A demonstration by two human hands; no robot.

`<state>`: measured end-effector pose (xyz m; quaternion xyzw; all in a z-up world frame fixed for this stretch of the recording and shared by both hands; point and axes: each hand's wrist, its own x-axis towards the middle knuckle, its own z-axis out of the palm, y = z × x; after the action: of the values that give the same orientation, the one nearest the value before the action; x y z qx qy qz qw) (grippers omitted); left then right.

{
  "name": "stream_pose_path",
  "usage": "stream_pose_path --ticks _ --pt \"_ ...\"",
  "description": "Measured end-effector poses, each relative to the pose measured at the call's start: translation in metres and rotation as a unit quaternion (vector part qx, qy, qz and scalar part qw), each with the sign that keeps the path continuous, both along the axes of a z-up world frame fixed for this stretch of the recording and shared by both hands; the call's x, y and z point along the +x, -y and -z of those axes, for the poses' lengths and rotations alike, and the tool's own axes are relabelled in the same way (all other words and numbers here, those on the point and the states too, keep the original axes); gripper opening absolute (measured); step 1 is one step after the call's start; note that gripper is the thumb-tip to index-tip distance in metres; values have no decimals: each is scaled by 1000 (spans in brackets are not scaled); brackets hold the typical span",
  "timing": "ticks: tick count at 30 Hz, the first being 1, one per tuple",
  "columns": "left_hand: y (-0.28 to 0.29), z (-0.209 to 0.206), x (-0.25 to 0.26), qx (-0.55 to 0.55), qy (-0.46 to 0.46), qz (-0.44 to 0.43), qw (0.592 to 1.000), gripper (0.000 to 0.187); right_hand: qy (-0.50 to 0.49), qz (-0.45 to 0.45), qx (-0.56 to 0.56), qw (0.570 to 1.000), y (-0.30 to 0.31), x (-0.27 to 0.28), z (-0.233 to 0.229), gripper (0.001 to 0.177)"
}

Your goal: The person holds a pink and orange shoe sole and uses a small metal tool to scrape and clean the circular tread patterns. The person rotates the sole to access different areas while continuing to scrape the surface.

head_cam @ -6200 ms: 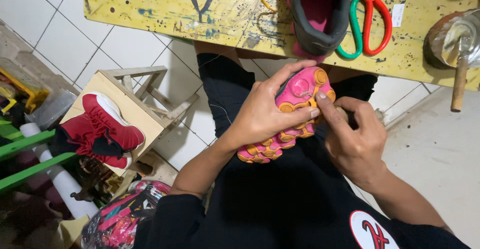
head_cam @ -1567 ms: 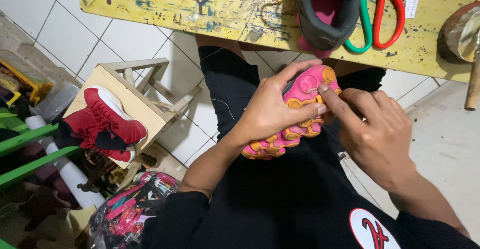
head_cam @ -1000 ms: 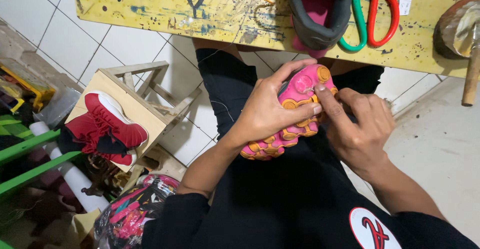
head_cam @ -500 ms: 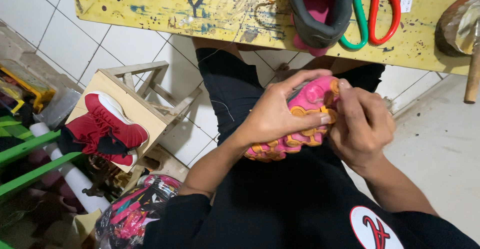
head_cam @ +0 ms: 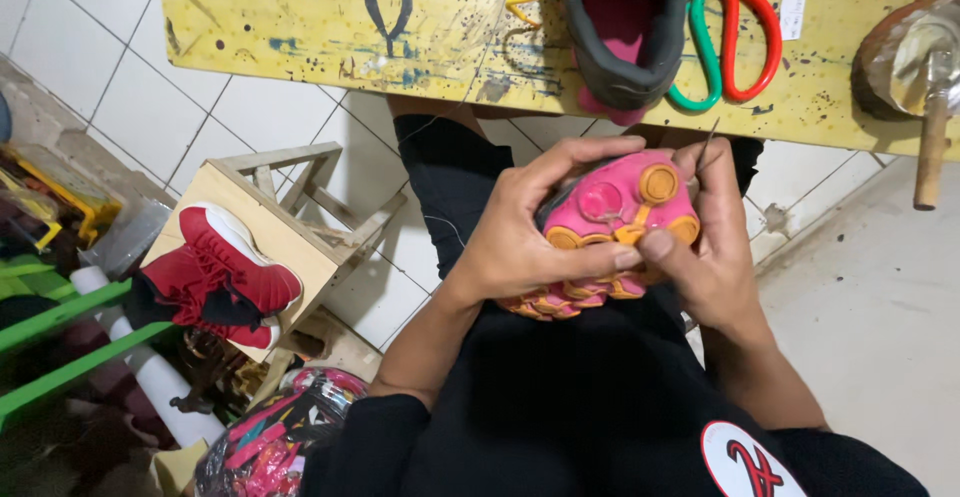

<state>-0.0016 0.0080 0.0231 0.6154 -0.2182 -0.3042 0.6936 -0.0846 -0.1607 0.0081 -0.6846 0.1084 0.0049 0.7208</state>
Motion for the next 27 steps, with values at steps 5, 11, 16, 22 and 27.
stream_pose_path --ticks 5,11,16,22,27 --pt "1 14 1 -14 88 -33 995 58 9 -14 -35 999 0 4 -5 52" --pt "-20 12 3 54 181 -70 980 48 -25 -22 -166 986 -5 4 -1 45" --pt "-28 -16 0 90 300 -120 942 15 -60 -14 -252 966 -12 6 -6 55" --pt "-33 -15 -5 152 402 -122 895 13 -51 -20 -300 952 -17 5 -6 63" --pt "-33 -12 -5 178 457 -103 865 10 -49 -18 -307 950 -18 2 -4 66"
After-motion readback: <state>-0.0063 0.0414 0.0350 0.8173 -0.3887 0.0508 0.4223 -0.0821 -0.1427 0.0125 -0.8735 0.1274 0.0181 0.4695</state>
